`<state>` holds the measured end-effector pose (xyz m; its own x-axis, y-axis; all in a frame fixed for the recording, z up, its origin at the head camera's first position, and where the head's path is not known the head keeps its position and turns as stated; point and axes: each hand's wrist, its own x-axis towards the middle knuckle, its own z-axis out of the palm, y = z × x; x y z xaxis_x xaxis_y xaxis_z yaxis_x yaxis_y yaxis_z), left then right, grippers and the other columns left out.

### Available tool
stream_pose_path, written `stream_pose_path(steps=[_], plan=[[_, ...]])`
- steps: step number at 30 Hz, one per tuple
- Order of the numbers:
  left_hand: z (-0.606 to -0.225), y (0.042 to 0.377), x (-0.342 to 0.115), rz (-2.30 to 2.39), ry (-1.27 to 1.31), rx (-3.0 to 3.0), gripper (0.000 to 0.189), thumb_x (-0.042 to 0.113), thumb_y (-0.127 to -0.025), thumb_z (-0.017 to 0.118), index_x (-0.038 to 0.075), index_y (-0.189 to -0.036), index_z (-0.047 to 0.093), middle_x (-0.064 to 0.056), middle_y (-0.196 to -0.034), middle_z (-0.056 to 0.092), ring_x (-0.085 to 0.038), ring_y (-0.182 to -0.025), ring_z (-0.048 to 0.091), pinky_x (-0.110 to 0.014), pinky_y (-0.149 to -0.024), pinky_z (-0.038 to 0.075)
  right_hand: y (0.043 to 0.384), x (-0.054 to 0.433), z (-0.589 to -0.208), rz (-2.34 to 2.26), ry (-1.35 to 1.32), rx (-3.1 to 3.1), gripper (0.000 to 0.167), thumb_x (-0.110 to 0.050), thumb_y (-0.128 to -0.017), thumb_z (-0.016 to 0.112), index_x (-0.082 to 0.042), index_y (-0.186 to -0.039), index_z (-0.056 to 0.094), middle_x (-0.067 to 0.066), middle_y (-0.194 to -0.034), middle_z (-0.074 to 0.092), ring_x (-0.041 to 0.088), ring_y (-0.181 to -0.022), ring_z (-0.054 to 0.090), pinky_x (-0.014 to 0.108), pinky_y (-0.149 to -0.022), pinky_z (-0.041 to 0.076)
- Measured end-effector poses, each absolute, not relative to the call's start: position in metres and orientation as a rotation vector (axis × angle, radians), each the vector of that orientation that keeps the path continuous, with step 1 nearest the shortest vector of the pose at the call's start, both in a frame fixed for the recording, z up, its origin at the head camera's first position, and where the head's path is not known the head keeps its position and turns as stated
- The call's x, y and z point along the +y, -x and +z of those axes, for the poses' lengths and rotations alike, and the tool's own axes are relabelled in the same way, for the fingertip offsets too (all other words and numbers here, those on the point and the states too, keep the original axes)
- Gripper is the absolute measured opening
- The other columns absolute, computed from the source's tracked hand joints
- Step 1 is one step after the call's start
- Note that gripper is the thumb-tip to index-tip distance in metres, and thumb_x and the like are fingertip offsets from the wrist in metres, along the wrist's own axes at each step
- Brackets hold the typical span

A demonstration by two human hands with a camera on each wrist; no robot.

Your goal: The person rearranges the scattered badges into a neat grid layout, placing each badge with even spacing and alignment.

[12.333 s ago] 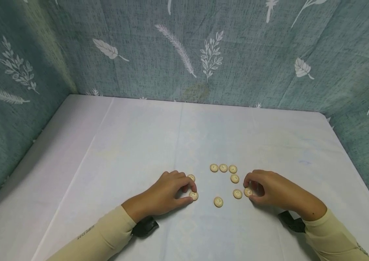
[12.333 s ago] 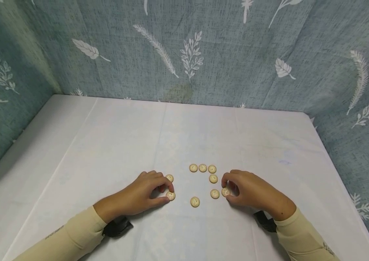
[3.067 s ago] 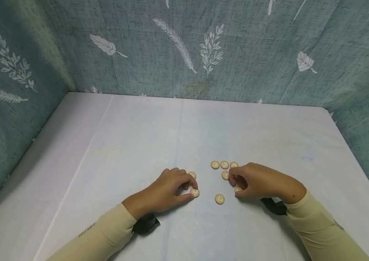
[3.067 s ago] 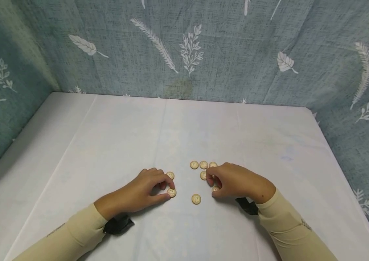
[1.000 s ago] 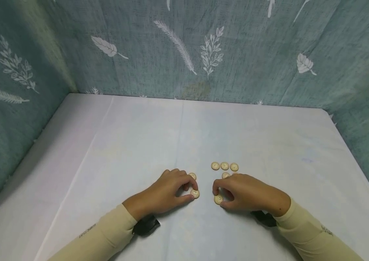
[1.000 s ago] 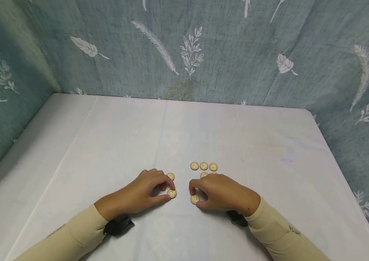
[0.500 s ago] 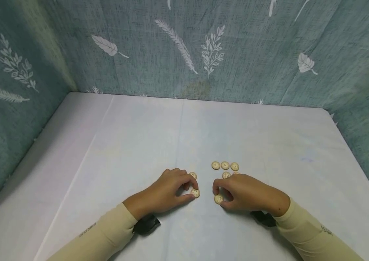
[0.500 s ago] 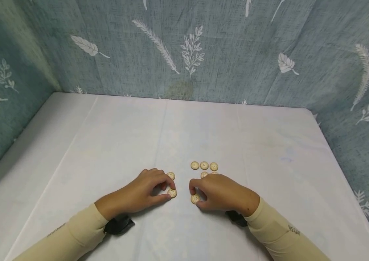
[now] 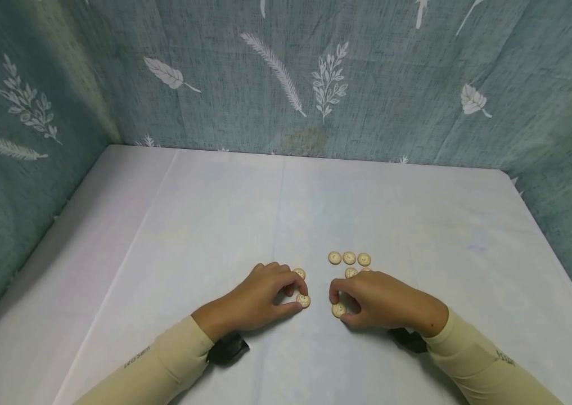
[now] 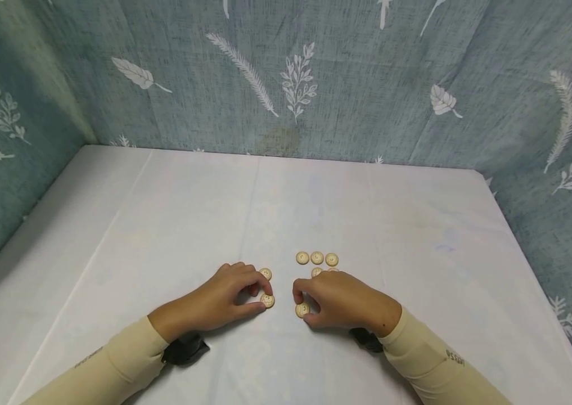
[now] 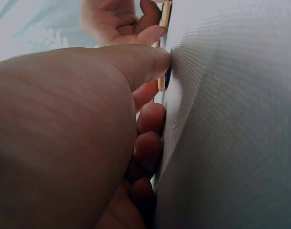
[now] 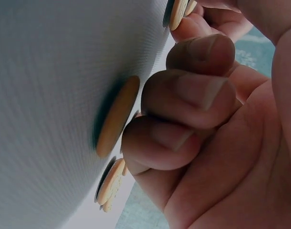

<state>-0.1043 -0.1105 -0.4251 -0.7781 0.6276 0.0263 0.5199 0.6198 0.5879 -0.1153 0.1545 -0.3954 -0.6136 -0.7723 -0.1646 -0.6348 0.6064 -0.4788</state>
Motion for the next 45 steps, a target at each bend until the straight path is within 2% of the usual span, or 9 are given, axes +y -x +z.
stream_pose_path(steps=[45], plan=[[-0.4227, 0.1036, -0.1097, 0.866, -0.952, 2.670, 0.014, 0.031, -0.090, 0.074, 0.030, -0.101, 0.066, 0.015, -0.084, 0.051, -0.003, -0.086, 0.046, -0.032, -0.081, 0.031, 0.1191, 0.1547, -0.4016, -0.499, 1.139, 2.623, 0.015, -0.020, -0.088, 0.071, -0.021, -0.099, 0.062, -0.016, -0.059, 0.040, -0.005, -0.053, 0.036, 0.018, -0.051, 0.033]])
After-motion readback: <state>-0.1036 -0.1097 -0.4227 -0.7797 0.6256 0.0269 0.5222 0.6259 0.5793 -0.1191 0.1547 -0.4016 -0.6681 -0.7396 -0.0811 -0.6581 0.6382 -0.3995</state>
